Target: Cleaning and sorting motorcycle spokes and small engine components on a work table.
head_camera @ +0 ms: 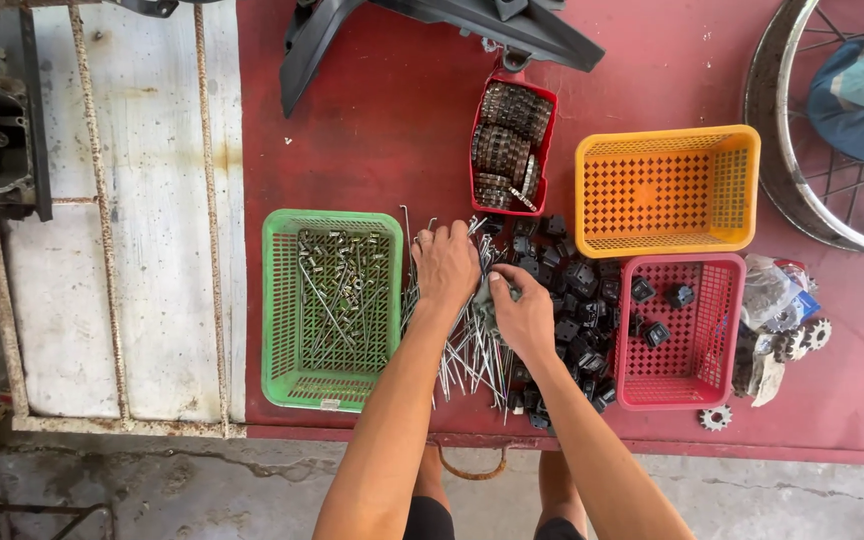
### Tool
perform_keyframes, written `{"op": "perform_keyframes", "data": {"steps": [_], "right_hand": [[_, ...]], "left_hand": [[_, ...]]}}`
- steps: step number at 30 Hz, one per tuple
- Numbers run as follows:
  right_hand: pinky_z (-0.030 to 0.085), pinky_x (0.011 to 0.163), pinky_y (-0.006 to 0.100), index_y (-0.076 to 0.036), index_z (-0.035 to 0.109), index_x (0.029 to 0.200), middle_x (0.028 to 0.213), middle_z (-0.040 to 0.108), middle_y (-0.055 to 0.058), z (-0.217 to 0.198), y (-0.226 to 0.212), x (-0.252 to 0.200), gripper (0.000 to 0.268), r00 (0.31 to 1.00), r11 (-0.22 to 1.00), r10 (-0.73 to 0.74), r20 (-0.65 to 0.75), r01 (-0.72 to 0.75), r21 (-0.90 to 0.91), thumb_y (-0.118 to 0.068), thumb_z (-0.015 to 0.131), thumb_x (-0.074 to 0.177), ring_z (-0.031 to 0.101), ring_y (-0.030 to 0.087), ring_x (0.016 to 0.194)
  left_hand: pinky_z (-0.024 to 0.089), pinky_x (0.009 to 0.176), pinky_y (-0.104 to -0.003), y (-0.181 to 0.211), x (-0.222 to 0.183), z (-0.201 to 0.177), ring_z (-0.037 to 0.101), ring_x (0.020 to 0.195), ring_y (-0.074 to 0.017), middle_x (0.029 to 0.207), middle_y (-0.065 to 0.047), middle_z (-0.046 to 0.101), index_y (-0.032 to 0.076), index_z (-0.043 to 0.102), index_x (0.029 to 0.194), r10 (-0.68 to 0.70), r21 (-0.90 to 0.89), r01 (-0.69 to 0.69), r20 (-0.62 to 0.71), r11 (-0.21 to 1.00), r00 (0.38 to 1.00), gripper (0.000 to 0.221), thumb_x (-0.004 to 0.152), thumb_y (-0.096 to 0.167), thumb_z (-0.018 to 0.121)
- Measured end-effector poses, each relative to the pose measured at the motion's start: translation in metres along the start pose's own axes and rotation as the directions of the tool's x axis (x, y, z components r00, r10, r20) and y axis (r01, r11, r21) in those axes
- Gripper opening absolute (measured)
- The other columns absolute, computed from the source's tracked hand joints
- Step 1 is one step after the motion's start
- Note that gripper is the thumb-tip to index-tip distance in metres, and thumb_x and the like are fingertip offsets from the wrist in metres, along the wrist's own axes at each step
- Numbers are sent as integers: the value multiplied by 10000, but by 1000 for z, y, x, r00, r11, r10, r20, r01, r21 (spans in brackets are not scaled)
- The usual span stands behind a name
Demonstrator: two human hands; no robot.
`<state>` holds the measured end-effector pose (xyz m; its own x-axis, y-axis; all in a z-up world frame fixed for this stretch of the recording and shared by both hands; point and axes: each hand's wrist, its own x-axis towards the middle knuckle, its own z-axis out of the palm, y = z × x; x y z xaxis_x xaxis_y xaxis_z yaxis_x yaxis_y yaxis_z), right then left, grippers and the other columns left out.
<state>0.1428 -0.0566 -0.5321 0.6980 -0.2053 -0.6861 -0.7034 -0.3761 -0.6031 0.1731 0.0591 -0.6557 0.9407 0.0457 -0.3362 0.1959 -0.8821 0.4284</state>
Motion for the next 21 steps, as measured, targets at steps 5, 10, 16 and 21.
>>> {"op": "perform_keyframes", "data": {"steps": [5,10,16,21], "right_hand": [[547,914,540,-148,726,1290,1127,759,159,5,-10,8,390,1000,987,-11,-24,7,-160,-379,612,996,701,393,1094],[545,967,534,-193,731,1284,1184,751,131,14,3,48,387,995,928,-94,-39,73,-366,-419,583,1007,696,400,1119],[616,782,511,-114,771,1190,979,769,172,22,19,89,382,991,727,-116,66,130,-674,-395,672,950,759,400,923],[610,657,517,-98,822,920,779,749,185,33,23,108,268,993,674,-53,105,113,-730,-339,708,894,764,425,798]], "left_hand": [[475,899,-560,3,-5,-2,612,1078,-423,972,-182,685,94,569,1023,-67,-69,68,12,995,998,170,955,244,525],[490,882,-566,-5,4,9,611,1084,-449,1013,-205,693,65,613,1031,-136,-133,143,67,981,989,248,968,273,493],[456,1015,-569,-8,18,-1,567,1220,-475,1115,-210,706,59,681,1055,-260,-75,301,334,951,906,379,944,358,478],[523,1003,-517,-30,33,27,593,1212,-425,1150,-173,726,142,774,1129,-303,-84,377,446,923,842,397,892,402,590]]}}
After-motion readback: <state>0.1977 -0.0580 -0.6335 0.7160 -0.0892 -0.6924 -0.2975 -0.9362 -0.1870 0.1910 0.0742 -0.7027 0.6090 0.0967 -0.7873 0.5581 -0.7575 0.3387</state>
